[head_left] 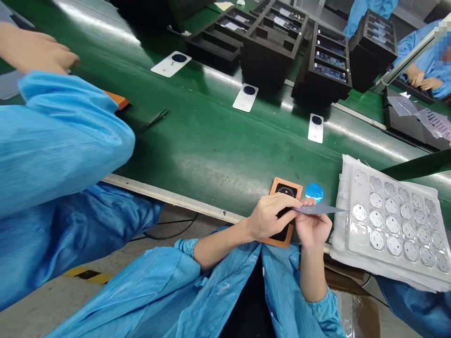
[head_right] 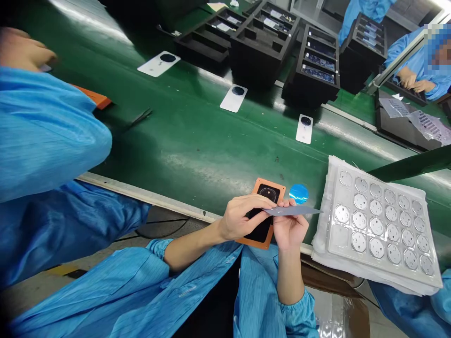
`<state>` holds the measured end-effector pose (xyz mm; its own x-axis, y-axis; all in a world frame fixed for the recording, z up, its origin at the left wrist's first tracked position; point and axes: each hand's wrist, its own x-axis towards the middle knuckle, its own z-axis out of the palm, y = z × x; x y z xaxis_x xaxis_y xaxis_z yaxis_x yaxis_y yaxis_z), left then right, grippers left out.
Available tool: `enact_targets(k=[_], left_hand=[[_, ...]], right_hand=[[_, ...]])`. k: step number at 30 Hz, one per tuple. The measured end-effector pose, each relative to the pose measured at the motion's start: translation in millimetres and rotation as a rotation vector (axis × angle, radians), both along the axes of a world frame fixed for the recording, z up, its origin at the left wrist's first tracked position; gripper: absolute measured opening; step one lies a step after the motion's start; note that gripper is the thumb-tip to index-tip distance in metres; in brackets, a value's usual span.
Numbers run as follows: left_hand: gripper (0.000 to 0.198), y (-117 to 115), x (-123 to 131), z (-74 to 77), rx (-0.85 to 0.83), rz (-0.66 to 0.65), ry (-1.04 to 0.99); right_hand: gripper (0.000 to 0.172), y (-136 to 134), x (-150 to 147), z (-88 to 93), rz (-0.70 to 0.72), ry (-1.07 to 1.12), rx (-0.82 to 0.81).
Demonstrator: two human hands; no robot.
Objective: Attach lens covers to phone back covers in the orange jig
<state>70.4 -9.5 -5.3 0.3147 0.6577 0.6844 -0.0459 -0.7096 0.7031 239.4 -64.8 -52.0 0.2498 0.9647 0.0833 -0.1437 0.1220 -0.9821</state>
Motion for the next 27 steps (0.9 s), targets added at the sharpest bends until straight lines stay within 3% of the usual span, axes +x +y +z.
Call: enact_targets(k=[5, 9, 13, 17, 19, 21, 23, 27], left_hand=[[0.008, 6, -4, -0.3, -0.035, 0.017, -0.071], [0.010, 17, 10, -6.5, -0.373, 0.050, -0.175], [0.023, 58, 29, -8.7, -0.689, -0.016, -0.312], [0.040, 111, 31, -17.1, -0.766, -0.097, -0.231], [0.039, 129, 27, -26.8, -0.787, -0.030, -0.165], [0.038, 140, 21, -37.3, -0.791, 0.046, -0.137], [0.037, 147, 17, -45.3, -0.779, 0.093, -0.147], [0.032, 152, 12, -49.5, -0.752, 0.141, -0.172]], right_hand=[[0.023, 1, -4, 7.0, -0.054, -0.044, 0.036], [0.021, 17, -32, 12.6, -0.185, -0.035, 0.106], [0.027, 77, -30, 32.4, -0.354, 0.056, 0.161], [0.037, 167, 42, 69.2, -0.457, 0.159, 0.169], [0.023, 205, 82, 79.4, -0.580, 0.075, 0.027], [0.019, 232, 110, 77.1, -0.613, -0.191, -0.252], [0.017, 245, 122, 64.2, -0.609, -0.365, -0.412], [0.023, 255, 123, 37.6, -0.604, -0.644, -0.559]])
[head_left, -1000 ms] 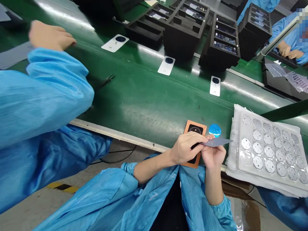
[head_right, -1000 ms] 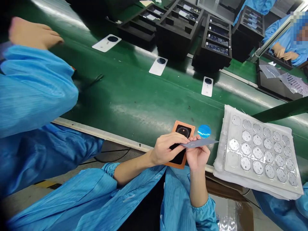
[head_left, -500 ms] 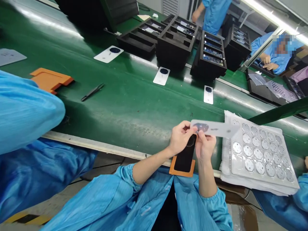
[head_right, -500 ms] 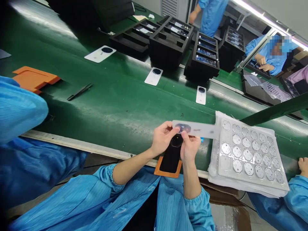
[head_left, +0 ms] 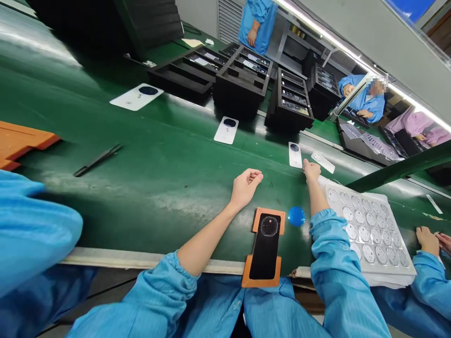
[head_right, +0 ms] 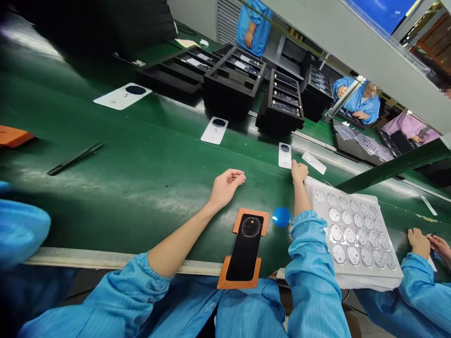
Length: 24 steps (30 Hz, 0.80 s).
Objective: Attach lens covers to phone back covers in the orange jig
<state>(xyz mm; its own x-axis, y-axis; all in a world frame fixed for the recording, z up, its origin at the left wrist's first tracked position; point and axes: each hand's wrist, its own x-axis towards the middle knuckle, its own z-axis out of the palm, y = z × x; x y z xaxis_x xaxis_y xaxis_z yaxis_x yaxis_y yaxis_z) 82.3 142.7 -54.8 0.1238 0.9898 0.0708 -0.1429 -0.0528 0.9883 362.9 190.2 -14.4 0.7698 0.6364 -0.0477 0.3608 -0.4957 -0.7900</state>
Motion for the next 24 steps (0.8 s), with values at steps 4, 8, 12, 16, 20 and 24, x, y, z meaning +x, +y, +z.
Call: enact_targets(k=[4, 8, 12, 16, 20, 24], left_hand=[[0.030, -2, -2, 2.6, 0.013, -0.020, 0.030], [0.029, -6, -2, 2.5, 0.060, -0.032, 0.093], [0.027, -7, -1, -0.7, 0.123, -0.045, 0.150], [0.024, -3, -7, -0.4, 0.355, 0.065, 0.329], [0.050, -1, -16, 11.5, 0.608, 0.199, 0.516], [0.052, -11, -17, 23.7, 0.665, -0.019, 0.567]], right_hand=[[0.045, 19, 1, -2.1, 0.023, -0.185, -0.223], [0.066, 36, 0, 3.1, 0.012, -0.255, -0.388], [0.040, 37, -8, 15.1, 0.068, -0.300, -0.394], [0.031, 22, -23, 43.4, 0.279, -0.435, -0.227], [0.014, -32, -49, 73.6, 0.598, -0.552, -0.039], [0.015, -116, -79, 97.2, 1.073, -0.704, 0.275]])
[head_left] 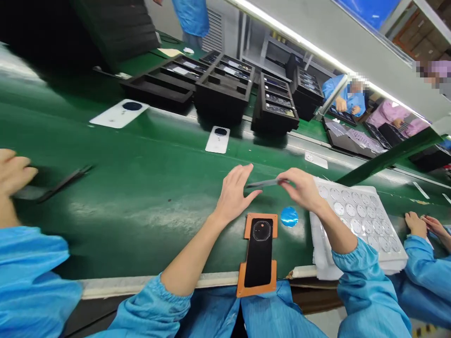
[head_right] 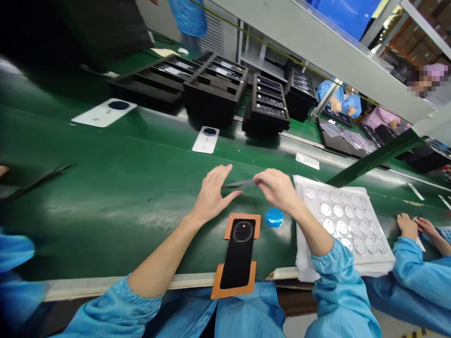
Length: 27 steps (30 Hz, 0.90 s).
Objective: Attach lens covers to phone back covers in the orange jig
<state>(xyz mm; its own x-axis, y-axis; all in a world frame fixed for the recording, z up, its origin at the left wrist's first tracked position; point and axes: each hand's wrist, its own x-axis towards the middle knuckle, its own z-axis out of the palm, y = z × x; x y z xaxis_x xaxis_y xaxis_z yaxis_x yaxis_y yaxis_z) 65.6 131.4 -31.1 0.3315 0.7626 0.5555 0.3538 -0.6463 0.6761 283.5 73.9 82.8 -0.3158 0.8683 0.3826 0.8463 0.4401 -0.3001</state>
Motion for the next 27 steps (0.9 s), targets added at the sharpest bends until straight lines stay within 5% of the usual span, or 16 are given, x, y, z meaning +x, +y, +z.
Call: enact_targets(k=[3, 8, 13, 17, 21, 24, 27], left_hand=[[0.030, -7, 5, -1.0, -0.180, -0.217, -0.004], [0.041, -3, 12, -11.0, -0.622, 0.082, -0.426], [0.050, 4, 12, -14.8, -0.818, 0.059, -0.749], [0.050, 5, 10, -13.6, -0.855, 0.085, -0.761], [0.048, 4, 8, -7.8, -0.909, 0.080, -0.821], [0.043, 4, 7, -2.6, -0.975, 0.084, -0.942], [0.039, 5, 8, -0.8, -1.051, 0.074, -1.047]], right_hand=[[0.017, -40, 8, 11.4, -0.007, -0.052, 0.062], [0.023, -62, 114, 9.7, -0.658, -0.090, -0.185], [0.017, -62, 178, -22.5, -0.772, -0.061, -0.389], [0.035, -53, 171, -47.3, -0.859, -0.014, -0.351], [0.038, -52, 158, -48.0, -0.887, 0.048, -0.284], [0.028, -67, 132, -39.7, -0.829, 0.105, -0.225], [0.029, -88, 85, -37.8, -0.619, 0.269, -0.178]])
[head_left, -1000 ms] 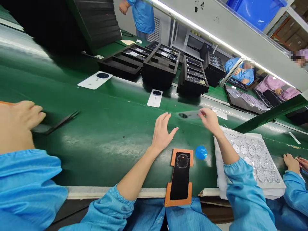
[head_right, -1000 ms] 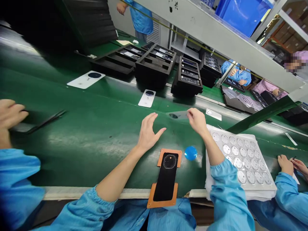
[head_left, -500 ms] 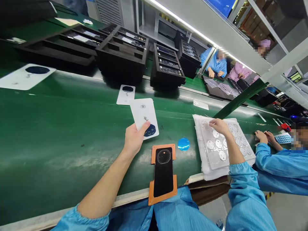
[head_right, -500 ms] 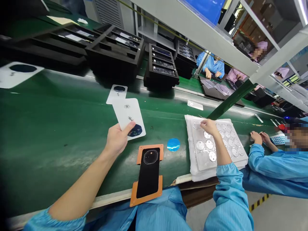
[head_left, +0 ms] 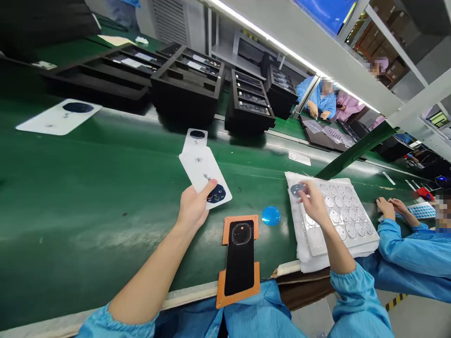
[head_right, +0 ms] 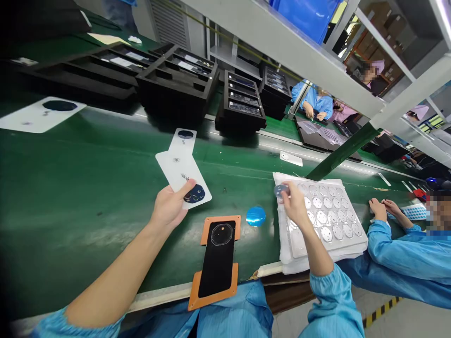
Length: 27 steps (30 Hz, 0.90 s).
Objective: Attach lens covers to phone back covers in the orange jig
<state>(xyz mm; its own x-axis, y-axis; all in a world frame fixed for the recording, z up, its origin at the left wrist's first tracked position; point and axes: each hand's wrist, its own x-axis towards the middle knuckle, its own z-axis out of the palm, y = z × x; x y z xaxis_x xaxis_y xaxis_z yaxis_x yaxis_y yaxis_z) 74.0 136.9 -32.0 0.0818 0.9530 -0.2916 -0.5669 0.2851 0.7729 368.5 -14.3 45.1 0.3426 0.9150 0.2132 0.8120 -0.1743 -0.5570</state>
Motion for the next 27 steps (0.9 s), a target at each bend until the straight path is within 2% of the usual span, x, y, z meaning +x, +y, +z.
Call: enact_targets(k=[3, 5, 7, 11, 14, 17, 22, 25, 27], left_hand=[[0.043, -1, 3, -1.6, -0.024, -0.057, -0.079], [0.047, -2, 4, -3.8, -0.005, -0.063, -0.108], [0.051, -1, 5, -6.7, 0.028, -0.039, -0.124], [0.052, 1, 4, -11.1, 0.065, -0.075, -0.124], [0.049, 0, 5, -9.7, 0.086, -0.098, -0.118], [0.048, -4, 6, -6.4, 0.109, -0.139, -0.121], [0.046, -7, 3, -3.8, 0.144, -0.237, -0.086], [0.042, -10, 2, -2.5, 0.192, -0.268, -0.060], [0.039, -14, 5, -1.0, 0.232, -0.266, -0.028]], right_hand=[[0.021, -17, -54, -11.5, 0.237, 0.128, 0.052], [0.017, -25, -83, -26.9, 0.322, 0.070, 0.095], [0.023, -29, -104, -47.1, 0.387, -0.032, 0.181], [0.040, -36, -125, -87.7, 0.516, -0.186, 0.273], [0.046, -41, -130, -104.4, 0.584, -0.239, 0.234], [0.049, -43, -130, -108.2, 0.621, -0.277, 0.204], [0.050, -43, -129, -104.6, 0.660, -0.288, 0.163], [0.043, -42, -131, -97.8, 0.647, -0.244, 0.180], [0.035, -37, -134, -89.3, 0.569, -0.179, 0.227]])
